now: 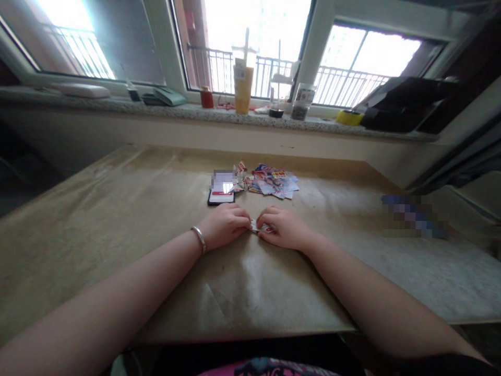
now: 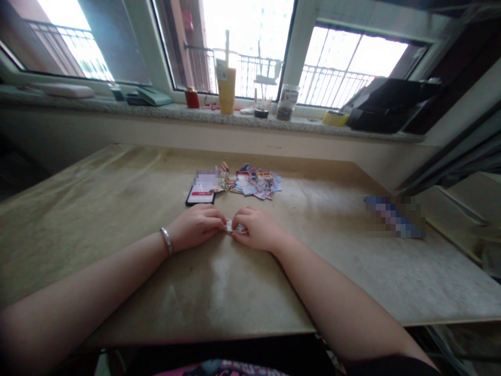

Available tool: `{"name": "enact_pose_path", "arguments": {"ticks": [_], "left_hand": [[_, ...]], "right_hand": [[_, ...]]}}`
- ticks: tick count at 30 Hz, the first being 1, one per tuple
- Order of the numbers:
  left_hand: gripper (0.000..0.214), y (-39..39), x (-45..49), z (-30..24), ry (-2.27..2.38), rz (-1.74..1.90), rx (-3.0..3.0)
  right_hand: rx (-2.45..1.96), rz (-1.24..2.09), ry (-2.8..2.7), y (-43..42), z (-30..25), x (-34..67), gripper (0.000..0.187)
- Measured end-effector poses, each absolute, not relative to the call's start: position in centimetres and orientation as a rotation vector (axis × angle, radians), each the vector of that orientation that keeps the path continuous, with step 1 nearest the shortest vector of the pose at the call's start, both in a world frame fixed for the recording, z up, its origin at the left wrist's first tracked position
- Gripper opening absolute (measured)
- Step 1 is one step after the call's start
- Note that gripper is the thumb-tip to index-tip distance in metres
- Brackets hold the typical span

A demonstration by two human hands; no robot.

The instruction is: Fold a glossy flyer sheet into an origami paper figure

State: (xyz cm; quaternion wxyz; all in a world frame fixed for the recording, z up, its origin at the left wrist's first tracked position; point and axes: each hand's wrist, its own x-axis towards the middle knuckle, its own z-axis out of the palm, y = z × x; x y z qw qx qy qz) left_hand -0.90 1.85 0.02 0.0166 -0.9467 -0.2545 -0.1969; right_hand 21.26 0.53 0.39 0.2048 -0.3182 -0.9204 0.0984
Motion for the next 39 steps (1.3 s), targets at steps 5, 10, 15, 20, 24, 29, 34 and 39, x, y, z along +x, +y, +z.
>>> {"name": "enact_pose_path", "arguments": {"ticks": [5,10,15,20,24,29,34,39], "left_hand": [[0.015,1.7,-0.9,0.0,-0.828,-0.611,-2.873],[0.016,1.7,-0.9,0.0,-0.953,-0.492,-2.815],[0.016,2.1,-1.1,-0.1,-1.089,-0.524,-2.871],[0.025,2.3,-1.2,-0.4,-1.039,-0.545,-2.94],[0.035,2.0,-1.3,-0.4,-1.016,-0.531,-2.966],[0.021,1.9,-1.5,0.3,-0.85,-0.538,-2.908],[0.023,2.1,-1.5,0.9,-0.671,-0.41,-2.886],[0.021,1.8,-1.4,1.0,-0.721,-0.373,-2.87]], "right_hand": [[-0.843,0.363,-2.492,1.0,-0.1,21.3,0.019],[-0.815,0.361,-2.473,1.4,-0.7,21.4,0.032],[-0.781,0.301,-2.511,1.2,-0.6,21.2,0.022],[-0.828,0.155,-2.582,0.8,-0.1,21.0,0.016],[-0.864,0.06,-2.625,0.7,0.0,20.9,0.015],[-0.875,-0.03,-2.665,0.7,0.1,20.9,0.017],[-0.903,-0.058,-2.658,0.7,0.0,20.7,0.018],[-0.879,-0.157,-2.682,0.5,0.2,20.7,0.019]]}}
